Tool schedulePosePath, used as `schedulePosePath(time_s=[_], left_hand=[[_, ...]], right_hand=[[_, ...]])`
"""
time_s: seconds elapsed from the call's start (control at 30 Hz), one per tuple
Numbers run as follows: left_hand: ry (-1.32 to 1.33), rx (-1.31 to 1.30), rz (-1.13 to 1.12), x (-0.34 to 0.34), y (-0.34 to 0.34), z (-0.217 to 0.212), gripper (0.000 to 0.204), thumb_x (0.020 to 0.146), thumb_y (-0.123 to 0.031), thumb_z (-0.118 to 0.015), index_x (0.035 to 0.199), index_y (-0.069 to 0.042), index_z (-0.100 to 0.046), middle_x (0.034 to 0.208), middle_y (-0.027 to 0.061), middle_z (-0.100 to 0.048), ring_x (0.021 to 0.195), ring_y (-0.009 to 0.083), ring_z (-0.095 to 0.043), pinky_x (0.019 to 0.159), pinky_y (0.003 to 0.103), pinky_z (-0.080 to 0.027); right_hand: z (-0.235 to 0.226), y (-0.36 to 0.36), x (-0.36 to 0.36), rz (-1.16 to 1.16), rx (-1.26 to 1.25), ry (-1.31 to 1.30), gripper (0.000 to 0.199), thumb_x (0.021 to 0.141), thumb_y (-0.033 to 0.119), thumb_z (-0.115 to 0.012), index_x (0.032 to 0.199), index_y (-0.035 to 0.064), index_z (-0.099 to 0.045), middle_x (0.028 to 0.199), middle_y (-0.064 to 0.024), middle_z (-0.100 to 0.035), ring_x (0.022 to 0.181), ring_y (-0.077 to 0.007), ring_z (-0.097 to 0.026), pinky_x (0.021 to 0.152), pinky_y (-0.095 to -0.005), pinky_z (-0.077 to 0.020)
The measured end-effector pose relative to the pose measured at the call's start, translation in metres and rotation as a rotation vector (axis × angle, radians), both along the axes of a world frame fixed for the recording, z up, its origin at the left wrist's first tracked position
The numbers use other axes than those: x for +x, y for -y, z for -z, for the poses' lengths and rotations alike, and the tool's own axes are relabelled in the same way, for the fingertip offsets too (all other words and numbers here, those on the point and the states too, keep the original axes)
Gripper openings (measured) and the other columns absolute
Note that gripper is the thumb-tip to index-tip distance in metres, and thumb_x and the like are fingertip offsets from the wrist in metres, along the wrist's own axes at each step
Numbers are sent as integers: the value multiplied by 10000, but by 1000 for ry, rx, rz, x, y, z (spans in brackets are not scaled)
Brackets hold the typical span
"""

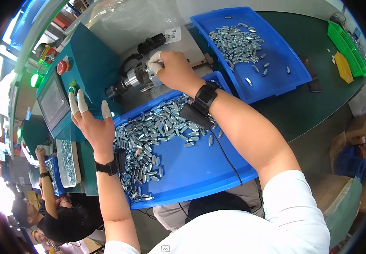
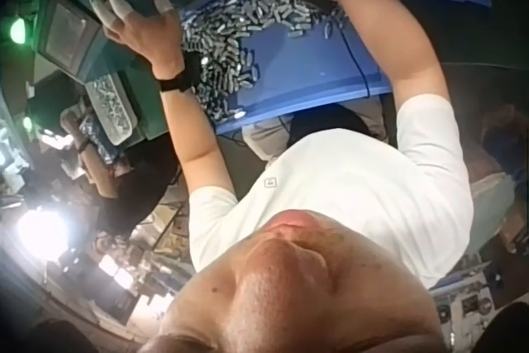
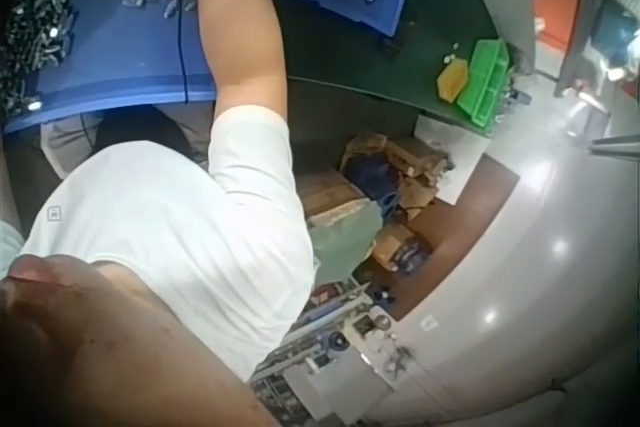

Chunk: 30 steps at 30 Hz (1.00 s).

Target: The person picks up a metal component and a white piece from a blue tray, fits them together, and inserts the assembly into a machine. After pressing a green button, the person removes the joined part and places it into a separate blue tray.

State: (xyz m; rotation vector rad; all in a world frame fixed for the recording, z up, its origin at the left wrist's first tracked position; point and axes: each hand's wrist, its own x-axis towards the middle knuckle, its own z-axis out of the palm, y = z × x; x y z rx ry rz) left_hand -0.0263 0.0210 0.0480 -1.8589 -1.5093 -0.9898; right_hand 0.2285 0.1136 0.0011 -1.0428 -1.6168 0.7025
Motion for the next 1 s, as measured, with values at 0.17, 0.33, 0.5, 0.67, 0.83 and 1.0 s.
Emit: schedulePosePath(time_s=[0.17,0.33,0.5,0.67,0.83,1.0], left_hand=[[23,-6,5,1,1,2,730,881,-128,-777,1540,-11,-486,1647,275,-378,1417,485,-436,1183,539,-357],[7,-16,-11,4,1,2,735,877,-123,-773,1544,-16,-483,1652,264,-379,1417,480,-439,1179,542,-365],[-4,-26,-22,4,2,2,739,875,-124,-770,1546,-17,-480,1663,257,-370,1422,484,-434,1186,545,-355],[-25,-25,-29,6,2,3,744,872,-126,-772,1547,-21,-479,1673,255,-358,1435,485,-422,1194,547,-344],[-29,-29,-41,6,4,6,743,869,-126,-775,1546,-26,-484,1678,256,-352,1456,480,-408,1200,547,-338],[-7,-10,-10,7,3,6,721,876,-121,-769,1536,-27,-496,1661,241,-391,1466,473,-406,1220,547,-324]], right_hand=[[0,-2,-4,51,62,67,184,996,146,-724,1072,-12,-780,820,-128,-768,671,-162,-683,643,-331,-535],[7,-13,-4,85,51,0,197,979,157,-745,1042,-26,-784,804,-170,-762,666,-219,-709,643,-355,-539],[4,-7,-8,131,110,82,196,969,157,-750,1032,-25,-787,825,-196,-763,692,-276,-731,661,-369,-550],[5,-12,-10,148,131,56,193,948,162,-769,1009,-19,-791,826,-207,-759,694,-315,-728,671,-382,-554],[-1,-10,-11,180,75,52,189,926,168,-771,976,-13,-794,799,-210,-745,683,-331,-719,659,-401,-543],[-6,-4,3,272,23,88,192,937,161,-723,973,-14,-795,766,-216,-724,643,-315,-694,629,-412,-521]])
